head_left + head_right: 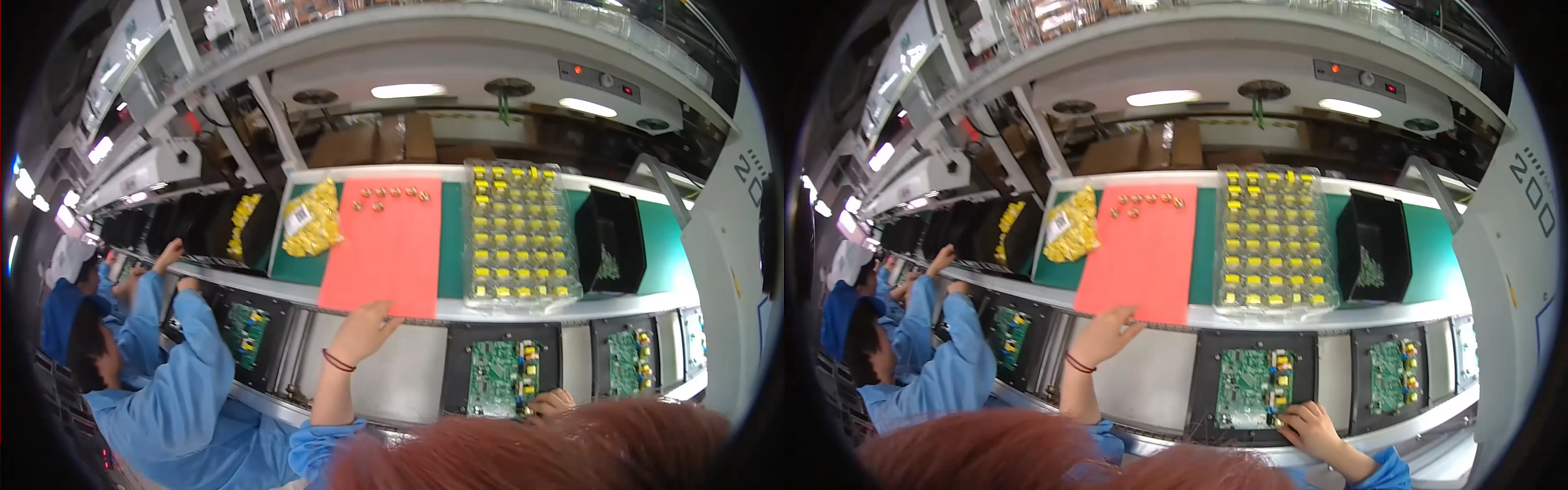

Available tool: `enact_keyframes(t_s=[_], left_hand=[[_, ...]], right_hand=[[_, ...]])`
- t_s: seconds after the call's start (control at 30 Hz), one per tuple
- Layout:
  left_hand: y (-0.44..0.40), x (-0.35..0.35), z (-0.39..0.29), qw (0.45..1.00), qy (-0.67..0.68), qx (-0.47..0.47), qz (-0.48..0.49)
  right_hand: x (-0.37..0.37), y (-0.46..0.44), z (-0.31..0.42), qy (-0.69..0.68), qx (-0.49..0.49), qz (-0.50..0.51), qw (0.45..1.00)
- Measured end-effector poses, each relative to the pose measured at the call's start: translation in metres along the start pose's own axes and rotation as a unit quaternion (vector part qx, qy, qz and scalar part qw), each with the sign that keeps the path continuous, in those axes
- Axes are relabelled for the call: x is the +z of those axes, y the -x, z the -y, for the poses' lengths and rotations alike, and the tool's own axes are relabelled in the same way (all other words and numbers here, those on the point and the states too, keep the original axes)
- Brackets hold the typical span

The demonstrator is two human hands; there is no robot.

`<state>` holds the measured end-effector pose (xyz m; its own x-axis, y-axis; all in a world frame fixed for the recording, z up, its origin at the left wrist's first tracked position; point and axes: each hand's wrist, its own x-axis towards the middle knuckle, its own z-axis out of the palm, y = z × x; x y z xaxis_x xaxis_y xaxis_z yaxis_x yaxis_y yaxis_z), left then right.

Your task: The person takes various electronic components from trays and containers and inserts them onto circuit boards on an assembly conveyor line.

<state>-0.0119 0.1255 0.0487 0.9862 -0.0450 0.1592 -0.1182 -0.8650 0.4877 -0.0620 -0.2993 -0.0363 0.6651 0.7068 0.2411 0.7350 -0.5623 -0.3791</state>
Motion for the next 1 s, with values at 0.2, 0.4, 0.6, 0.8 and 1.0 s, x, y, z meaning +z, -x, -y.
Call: enact_keyframes(t_s=[0.2, 0.4, 0.6, 0.8, 1.0], left_hand=[[-0.078, 0.042, 0.044, 0.999, -0.026, 0.040, -0.024], [-0.216, 0.078, 0.050, 0.973, -0.164, 0.100, -0.128], [-0.275, 0.092, 0.081, 0.894, -0.384, 0.184, -0.136], [-0.241, 0.078, 0.065, 0.903, -0.335, 0.183, -0.197], [-0.104, 0.100, -0.024, 0.944, 0.322, 0.054, -0.036]], right_hand=[[-0.013, -0.016, -0.029, -0.135, 0.053, -0.177, 0.973], [-0.023, -0.030, -0.038, -0.221, 0.167, -0.290, 0.916], [-0.017, -0.024, -0.050, -0.222, 0.258, -0.310, 0.888], [-0.021, -0.025, -0.042, -0.250, 0.226, -0.311, 0.889], [-0.030, -0.019, -0.043, -0.258, 0.220, -0.281, 0.898]])
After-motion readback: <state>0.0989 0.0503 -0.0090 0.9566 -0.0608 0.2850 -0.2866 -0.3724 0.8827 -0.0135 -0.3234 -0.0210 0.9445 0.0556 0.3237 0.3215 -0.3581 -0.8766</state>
